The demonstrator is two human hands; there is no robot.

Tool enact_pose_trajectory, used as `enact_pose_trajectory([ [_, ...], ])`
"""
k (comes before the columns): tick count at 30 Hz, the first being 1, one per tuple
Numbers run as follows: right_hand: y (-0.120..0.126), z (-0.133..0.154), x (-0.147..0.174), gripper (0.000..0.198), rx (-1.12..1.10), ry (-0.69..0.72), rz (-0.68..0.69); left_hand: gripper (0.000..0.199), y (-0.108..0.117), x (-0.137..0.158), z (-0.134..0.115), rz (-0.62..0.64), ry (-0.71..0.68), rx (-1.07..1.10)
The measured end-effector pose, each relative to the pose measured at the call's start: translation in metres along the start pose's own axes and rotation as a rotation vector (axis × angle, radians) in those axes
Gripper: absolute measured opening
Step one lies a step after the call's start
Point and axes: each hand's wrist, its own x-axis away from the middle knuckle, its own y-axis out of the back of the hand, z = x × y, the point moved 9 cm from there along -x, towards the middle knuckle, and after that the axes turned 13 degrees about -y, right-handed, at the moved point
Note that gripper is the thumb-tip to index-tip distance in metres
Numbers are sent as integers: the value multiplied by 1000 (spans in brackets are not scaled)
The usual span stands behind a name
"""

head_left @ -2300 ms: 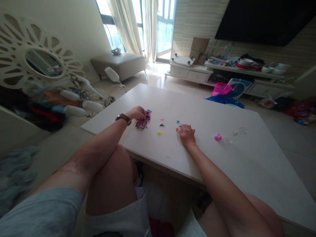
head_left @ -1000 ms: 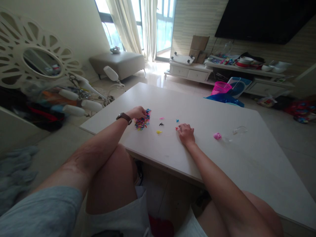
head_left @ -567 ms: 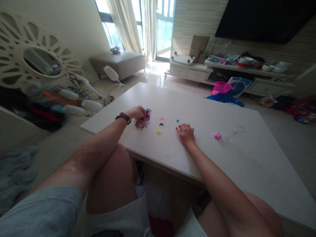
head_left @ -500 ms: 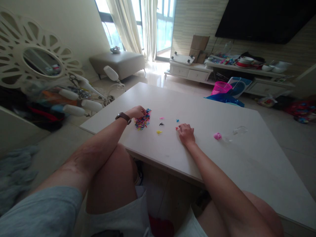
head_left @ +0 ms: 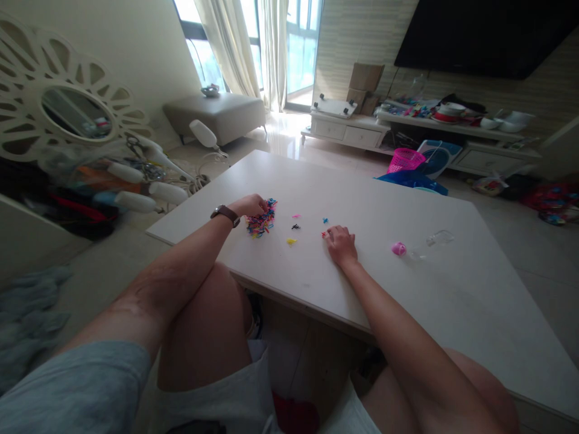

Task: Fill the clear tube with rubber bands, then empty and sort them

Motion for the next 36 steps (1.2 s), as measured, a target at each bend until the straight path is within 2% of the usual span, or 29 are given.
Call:
enact_pose_trajectory([
  [5,-1,0,0,29,17,1,1,37,-4,-2,3,23,30,20],
  [14,0,0,0,28,-13,6,0,17,-4,-3,0,18,-19,-27],
  [20,0,0,0,27,-15,9,-3,17,-2,-2,-1,-4,-16,-7],
  [26,0,1,1,25,0,3,-1,12,-1,-4,-3,-15,-79,-14],
  [36,0,1,0,25,3,-6,17,30,-10,-8,5,48,-102,27],
])
